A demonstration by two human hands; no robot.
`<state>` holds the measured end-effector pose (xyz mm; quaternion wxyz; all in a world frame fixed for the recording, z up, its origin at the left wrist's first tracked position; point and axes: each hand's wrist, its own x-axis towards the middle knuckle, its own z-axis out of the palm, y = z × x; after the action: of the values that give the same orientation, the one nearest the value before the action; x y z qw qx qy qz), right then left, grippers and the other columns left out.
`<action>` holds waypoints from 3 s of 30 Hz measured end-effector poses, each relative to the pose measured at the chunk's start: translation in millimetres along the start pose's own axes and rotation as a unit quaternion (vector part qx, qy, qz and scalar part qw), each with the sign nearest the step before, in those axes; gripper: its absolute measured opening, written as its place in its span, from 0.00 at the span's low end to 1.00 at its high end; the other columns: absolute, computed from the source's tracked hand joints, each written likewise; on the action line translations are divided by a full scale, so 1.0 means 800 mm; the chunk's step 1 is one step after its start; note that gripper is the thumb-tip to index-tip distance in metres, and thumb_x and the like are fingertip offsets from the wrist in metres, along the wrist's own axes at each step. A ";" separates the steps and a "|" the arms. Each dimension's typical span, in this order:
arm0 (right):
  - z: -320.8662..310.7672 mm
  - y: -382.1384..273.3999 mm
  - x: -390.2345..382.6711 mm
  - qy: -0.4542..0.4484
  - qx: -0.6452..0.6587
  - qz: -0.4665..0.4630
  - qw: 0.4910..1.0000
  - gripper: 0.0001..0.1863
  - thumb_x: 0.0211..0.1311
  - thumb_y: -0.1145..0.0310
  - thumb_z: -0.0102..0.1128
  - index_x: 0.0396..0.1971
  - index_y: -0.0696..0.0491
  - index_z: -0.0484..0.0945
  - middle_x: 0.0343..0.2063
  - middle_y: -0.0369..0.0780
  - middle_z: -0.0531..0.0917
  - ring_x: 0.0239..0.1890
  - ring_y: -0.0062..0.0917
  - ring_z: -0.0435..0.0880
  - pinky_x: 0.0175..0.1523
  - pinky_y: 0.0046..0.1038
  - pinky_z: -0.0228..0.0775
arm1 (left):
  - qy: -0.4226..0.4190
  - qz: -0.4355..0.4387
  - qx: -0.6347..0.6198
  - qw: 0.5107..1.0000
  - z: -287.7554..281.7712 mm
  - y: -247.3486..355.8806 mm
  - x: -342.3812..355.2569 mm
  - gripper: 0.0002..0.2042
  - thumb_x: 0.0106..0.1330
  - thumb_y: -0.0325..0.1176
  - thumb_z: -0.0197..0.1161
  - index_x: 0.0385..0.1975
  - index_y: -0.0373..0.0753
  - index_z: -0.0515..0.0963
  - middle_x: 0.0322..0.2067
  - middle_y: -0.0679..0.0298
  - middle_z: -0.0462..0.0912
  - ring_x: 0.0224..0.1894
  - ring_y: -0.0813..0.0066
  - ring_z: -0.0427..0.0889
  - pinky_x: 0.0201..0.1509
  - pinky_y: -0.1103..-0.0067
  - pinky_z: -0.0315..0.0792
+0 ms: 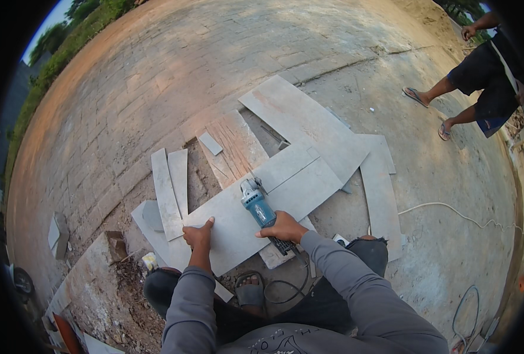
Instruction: The person holds an angle grinder and cuts a rectangular notch into a ceramic tile while it rests on wooden boards on the ground.
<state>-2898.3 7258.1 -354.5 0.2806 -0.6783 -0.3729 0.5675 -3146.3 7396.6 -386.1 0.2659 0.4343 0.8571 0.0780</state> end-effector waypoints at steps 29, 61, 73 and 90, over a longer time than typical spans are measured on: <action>0.003 0.006 -0.006 0.012 -0.007 0.003 1.000 0.42 0.38 0.49 0.77 0.44 0.70 0.74 0.39 0.53 0.81 0.42 0.38 0.82 0.49 0.30 0.72 | 0.002 -0.008 0.007 1.000 0.002 0.002 0.002 0.49 0.40 0.52 0.80 0.58 0.29 0.61 0.58 0.42 0.67 0.61 0.46 0.69 0.63 0.57 0.67; -0.002 -0.037 0.078 0.021 -0.003 -0.032 0.999 0.43 0.36 0.50 0.78 0.46 0.69 0.74 0.42 0.53 0.81 0.45 0.39 0.82 0.51 0.29 0.72 | 0.009 0.016 -0.008 1.000 0.007 -0.011 0.011 0.50 0.38 0.51 0.81 0.57 0.28 0.61 0.57 0.41 0.68 0.59 0.43 0.70 0.62 0.58 0.67; -0.002 -0.036 0.083 0.016 -0.001 -0.018 1.000 0.43 0.36 0.50 0.78 0.46 0.70 0.73 0.42 0.55 0.81 0.44 0.40 0.82 0.51 0.29 0.72 | 0.010 0.013 -0.002 1.000 0.006 -0.011 0.011 0.49 0.38 0.52 0.81 0.56 0.29 0.62 0.56 0.42 0.69 0.58 0.43 0.70 0.61 0.58 0.68; -0.005 -0.037 0.076 -0.007 0.002 -0.002 1.000 0.45 0.37 0.50 0.77 0.48 0.72 0.72 0.43 0.57 0.79 0.45 0.42 0.81 0.52 0.30 0.71 | 0.019 0.021 0.005 1.000 0.006 -0.009 0.008 0.47 0.38 0.53 0.81 0.53 0.28 0.64 0.54 0.41 0.70 0.57 0.43 0.71 0.60 0.57 0.69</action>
<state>-2894.9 7325.2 -364.2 0.2803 -0.6733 -0.3750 0.5723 -3152.4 7396.9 -395.1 0.2459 0.4524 0.8528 0.0871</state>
